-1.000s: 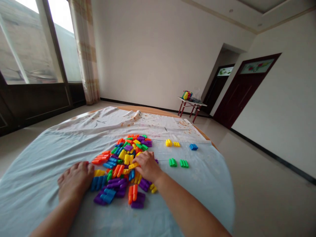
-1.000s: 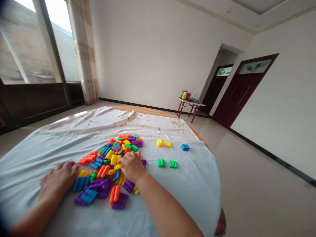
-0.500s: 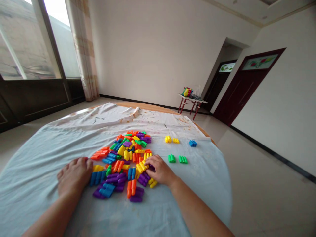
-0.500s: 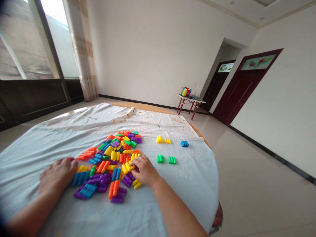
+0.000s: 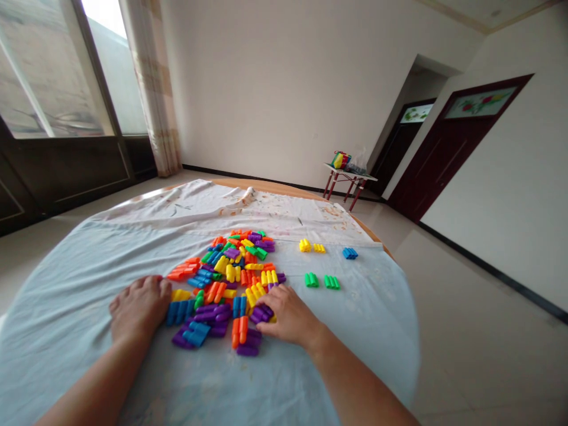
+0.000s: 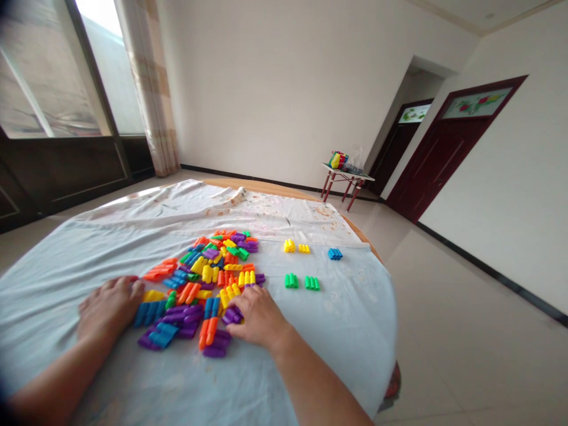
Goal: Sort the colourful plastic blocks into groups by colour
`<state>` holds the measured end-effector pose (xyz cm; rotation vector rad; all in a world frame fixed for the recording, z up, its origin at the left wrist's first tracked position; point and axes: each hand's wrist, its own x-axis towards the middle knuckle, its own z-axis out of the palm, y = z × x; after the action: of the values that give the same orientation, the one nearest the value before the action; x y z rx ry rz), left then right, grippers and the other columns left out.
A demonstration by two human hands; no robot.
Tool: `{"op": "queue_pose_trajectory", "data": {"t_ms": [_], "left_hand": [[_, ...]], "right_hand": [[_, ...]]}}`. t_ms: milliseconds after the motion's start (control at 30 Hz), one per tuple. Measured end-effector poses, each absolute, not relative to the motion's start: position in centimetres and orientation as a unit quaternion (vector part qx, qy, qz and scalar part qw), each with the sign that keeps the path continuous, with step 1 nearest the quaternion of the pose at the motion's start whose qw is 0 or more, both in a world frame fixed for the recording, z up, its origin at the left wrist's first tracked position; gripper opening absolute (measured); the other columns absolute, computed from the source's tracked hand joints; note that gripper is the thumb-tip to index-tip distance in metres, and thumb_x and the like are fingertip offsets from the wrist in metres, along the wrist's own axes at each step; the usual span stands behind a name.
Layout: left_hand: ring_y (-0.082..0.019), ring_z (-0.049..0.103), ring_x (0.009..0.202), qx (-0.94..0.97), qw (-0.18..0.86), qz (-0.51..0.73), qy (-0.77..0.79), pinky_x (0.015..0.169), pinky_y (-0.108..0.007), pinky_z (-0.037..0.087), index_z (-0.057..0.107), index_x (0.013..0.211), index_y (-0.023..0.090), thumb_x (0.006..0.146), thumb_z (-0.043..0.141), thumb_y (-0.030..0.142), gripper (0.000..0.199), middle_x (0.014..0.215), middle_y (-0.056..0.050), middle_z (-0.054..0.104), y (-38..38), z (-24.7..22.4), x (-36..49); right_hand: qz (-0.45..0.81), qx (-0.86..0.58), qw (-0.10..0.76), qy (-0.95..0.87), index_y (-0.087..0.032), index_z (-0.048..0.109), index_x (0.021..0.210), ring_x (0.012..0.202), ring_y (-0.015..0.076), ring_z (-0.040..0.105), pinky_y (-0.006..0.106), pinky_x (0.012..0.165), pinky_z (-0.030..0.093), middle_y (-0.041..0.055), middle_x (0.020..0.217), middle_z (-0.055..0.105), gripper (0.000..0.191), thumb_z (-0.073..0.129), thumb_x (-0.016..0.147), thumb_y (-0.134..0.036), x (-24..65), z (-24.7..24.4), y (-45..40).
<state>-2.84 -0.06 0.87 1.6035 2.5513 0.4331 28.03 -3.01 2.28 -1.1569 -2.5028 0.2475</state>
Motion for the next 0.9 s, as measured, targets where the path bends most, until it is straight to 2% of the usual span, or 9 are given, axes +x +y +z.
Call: {"op": "queue_pose_trajectory", "data": {"t_ms": [167,333,467,600,667,733,833,900], "left_hand": [[-0.036,0.042,0.118,0.527,0.052,0.138,0.837,0.097,-0.046,0.031,0.050,0.119,0.017,0.085,0.009,0.049,0.062,0.130,-0.017,0.046,0.3,0.7,-3.1],[-0.036,0.041,0.120,0.525,0.054,0.127,0.840,0.098,-0.045,0.031,0.049,0.120,0.017,0.084,0.008,0.051,0.064,0.131,-0.017,0.044,0.4,0.7,-3.2],[-0.035,0.041,0.119,0.525,0.054,0.125,0.840,0.097,-0.045,0.032,0.049,0.120,0.018,0.085,0.008,0.050,0.063,0.130,-0.017,0.045,0.3,0.7,-3.1],[-0.035,0.041,0.120,0.523,0.056,0.126,0.841,0.097,-0.045,0.032,0.049,0.121,0.017,0.085,0.009,0.049,0.062,0.130,-0.017,0.045,0.3,0.7,-3.1],[-0.036,0.041,0.119,0.524,0.056,0.126,0.841,0.097,-0.045,0.032,0.049,0.120,0.017,0.085,0.009,0.049,0.063,0.130,-0.017,0.045,0.3,0.8,-3.0],[-0.036,0.041,0.119,0.525,0.054,0.126,0.840,0.097,-0.045,0.032,0.049,0.120,0.017,0.085,0.007,0.049,0.063,0.129,-0.017,0.045,0.2,1.0,-2.9],[-0.037,0.041,0.119,0.526,0.051,0.125,0.840,0.096,-0.046,0.032,0.049,0.120,0.016,0.085,0.006,0.050,0.065,0.130,-0.018,0.045,0.2,1.0,-2.9],[-0.036,0.042,0.118,0.533,0.047,0.125,0.835,0.096,-0.046,0.032,0.050,0.119,0.017,0.084,0.007,0.050,0.064,0.129,-0.018,0.046,0.4,0.5,-3.4]], "right_hand": [[0.074,-0.413,0.154,-0.895,-0.022,0.061,0.107,0.095,0.0211,0.052,0.034,0.083,0.038,0.0046,0.098,0.061,0.038,0.069,0.072,-0.033,28.4,2.3,-3.1],[0.102,-0.397,0.167,-0.897,-0.023,0.061,0.108,0.095,0.0196,0.053,0.034,0.086,0.037,0.0024,0.100,0.064,0.039,0.070,0.071,-0.028,29.8,3.6,-3.0],[0.125,-0.391,0.194,-0.891,-0.023,0.061,0.109,0.102,0.0185,0.052,0.035,0.092,0.036,0.0009,0.107,0.065,0.037,0.064,0.072,-0.013,31.3,4.2,-2.7],[0.123,-0.398,0.218,-0.883,-0.021,0.060,0.113,0.111,0.0173,0.049,0.034,0.099,0.034,0.0043,0.120,0.059,0.045,0.053,0.073,-0.001,31.9,3.9,-2.4],[0.118,-0.417,0.239,-0.869,-0.019,0.059,0.115,0.111,0.0180,0.049,0.034,0.099,0.036,0.0068,0.120,0.057,0.041,0.056,0.076,-0.007,31.8,3.7,-2.4],[0.112,-0.453,0.254,-0.847,-0.018,0.059,0.115,0.106,0.0198,0.052,0.034,0.095,0.039,0.0078,0.111,0.059,0.038,0.064,0.077,-0.024,31.4,3.4,-2.5],[0.097,-0.514,0.239,-0.818,-0.018,0.061,0.108,0.097,0.0225,0.055,0.035,0.087,0.044,0.0079,0.098,0.061,0.046,0.069,0.073,-0.047,30.8,2.9,-2.5],[0.089,-0.534,0.214,-0.813,-0.019,0.063,0.102,0.091,0.0219,0.057,0.034,0.083,0.045,0.0066,0.092,0.061,0.042,0.069,0.071,-0.048,30.4,2.6,-2.5]]}}
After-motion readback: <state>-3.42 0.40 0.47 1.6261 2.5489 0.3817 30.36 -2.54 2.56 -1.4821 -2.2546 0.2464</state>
